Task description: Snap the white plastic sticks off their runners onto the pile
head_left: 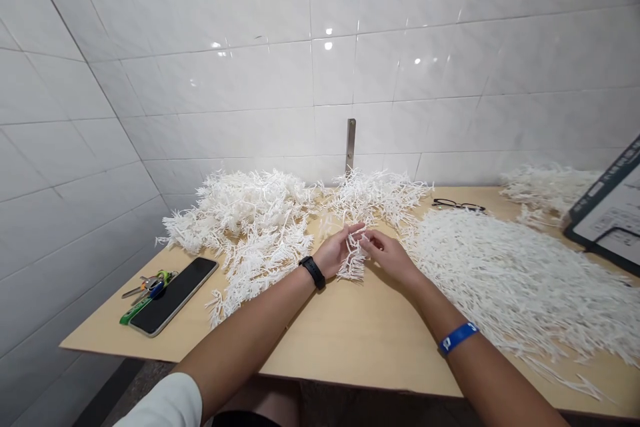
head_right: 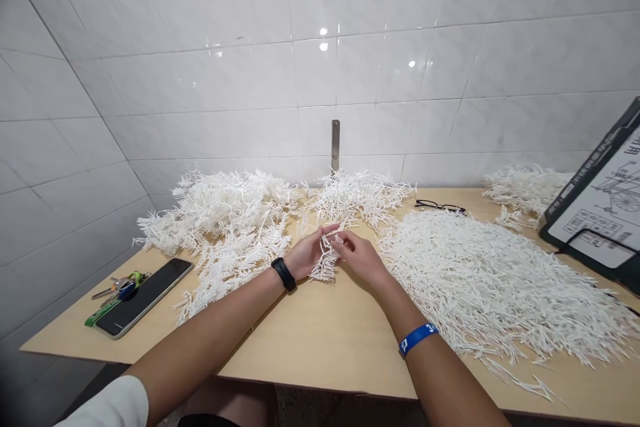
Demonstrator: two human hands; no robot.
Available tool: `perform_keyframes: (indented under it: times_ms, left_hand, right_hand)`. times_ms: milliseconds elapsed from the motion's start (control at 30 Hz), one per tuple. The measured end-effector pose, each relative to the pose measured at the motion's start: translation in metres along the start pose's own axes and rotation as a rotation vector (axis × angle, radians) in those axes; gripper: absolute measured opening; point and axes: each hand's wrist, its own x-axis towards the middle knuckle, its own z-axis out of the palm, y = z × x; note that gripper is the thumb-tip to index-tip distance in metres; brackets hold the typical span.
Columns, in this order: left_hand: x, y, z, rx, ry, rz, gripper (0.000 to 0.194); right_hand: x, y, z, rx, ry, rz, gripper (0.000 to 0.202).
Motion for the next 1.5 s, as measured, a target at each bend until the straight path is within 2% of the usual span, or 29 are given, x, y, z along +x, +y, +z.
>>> perform_keyframes:
  times_ms: [100,267,333,400,467,500,600,633,667,733,767,833,900,933,1033,1133,1233,1333,1400,1500]
  left_hand:
    - [-0.001,-0.002,0.002,0.122,0.017,0.037,0.048]
    - [-0.001,-0.004,0.002,0.462,0.15,0.163,0.05]
    - [0.001,-0.007,0.002,0.593,0.131,0.202,0.042]
    - [0.002,-0.01,0.002,0.712,0.112,0.149,0.037]
    - [0.004,-0.014,0.003,0.795,0.138,0.062,0.04]
    - [0.004,-0.016,0.003,0.831,0.155,0.041,0.041]
    - [0.003,-0.019,0.001,0.912,0.172,0.071,0.04]
    - [0.003,-0.02,0.0,0.908,0.168,0.083,0.04]
    - [0.003,-0.02,-0.001,0.888,0.161,0.089,0.041]
    - [0.003,-0.019,-0.001,0.845,0.123,0.1,0.04]
    - [0.003,-0.018,0.0,0.839,0.091,0.109,0.038]
    - [0.003,-0.016,0.003,0.851,0.013,0.129,0.037]
    - [0.002,-0.014,0.006,0.869,-0.048,0.134,0.04]
    - [0.001,-0.013,0.006,0.876,-0.068,0.126,0.042]
    - [0.001,-0.013,0.003,0.882,-0.108,0.106,0.044]
    - [0.003,-0.015,0.001,0.862,-0.128,0.111,0.04]
    - [0.003,-0.017,0.001,0.837,-0.144,0.125,0.03]
    - [0.001,-0.017,0.003,0.869,-0.108,0.111,0.027]
    - [-0.002,-0.016,0.005,0.914,-0.069,0.093,0.033]
    - [-0.005,-0.014,0.007,0.948,-0.058,0.089,0.04]
  right_hand:
    - [0.0,0.002,0.002,-0.11,-0.039,-0.012,0.037]
    - [0.002,0.011,0.002,-0.134,0.052,-0.015,0.045]
    - [0.0,0.01,0.004,-0.144,0.09,-0.001,0.044]
    - [-0.001,0.005,0.005,-0.214,0.146,0.037,0.044]
    - [0.0,-0.001,-0.004,-0.282,0.284,0.087,0.043]
    - [0.003,-0.004,-0.013,-0.284,0.414,0.129,0.043]
    - [0.014,-0.006,-0.064,-0.233,0.833,0.242,0.044]
    - [0.017,-0.004,-0.085,-0.284,0.845,0.216,0.043]
    - [0.019,-0.002,-0.103,-0.383,0.725,0.188,0.038]
    - [0.019,0.006,-0.131,-0.598,0.403,0.189,0.027]
    - [0.017,0.009,-0.139,-0.684,0.249,0.212,0.023]
    - [0.009,0.013,-0.139,-0.806,0.056,0.264,0.038]
    - [0.0,0.011,-0.124,-0.854,0.0,0.243,0.051]
    - [-0.004,0.007,-0.113,-0.832,-0.008,0.209,0.052]
    - [-0.012,-0.007,-0.071,-0.574,-0.085,0.14,0.051]
    - [-0.016,-0.015,-0.03,-0.332,-0.176,0.162,0.064]
    - [-0.022,-0.016,-0.005,-0.245,-0.179,0.116,0.051]
    - [-0.02,-0.017,-0.007,-0.395,-0.076,0.108,0.049]
    - [-0.01,-0.019,-0.031,-0.484,0.126,0.172,0.046]
    - [0.013,-0.016,-0.089,-0.569,0.497,0.297,0.045]
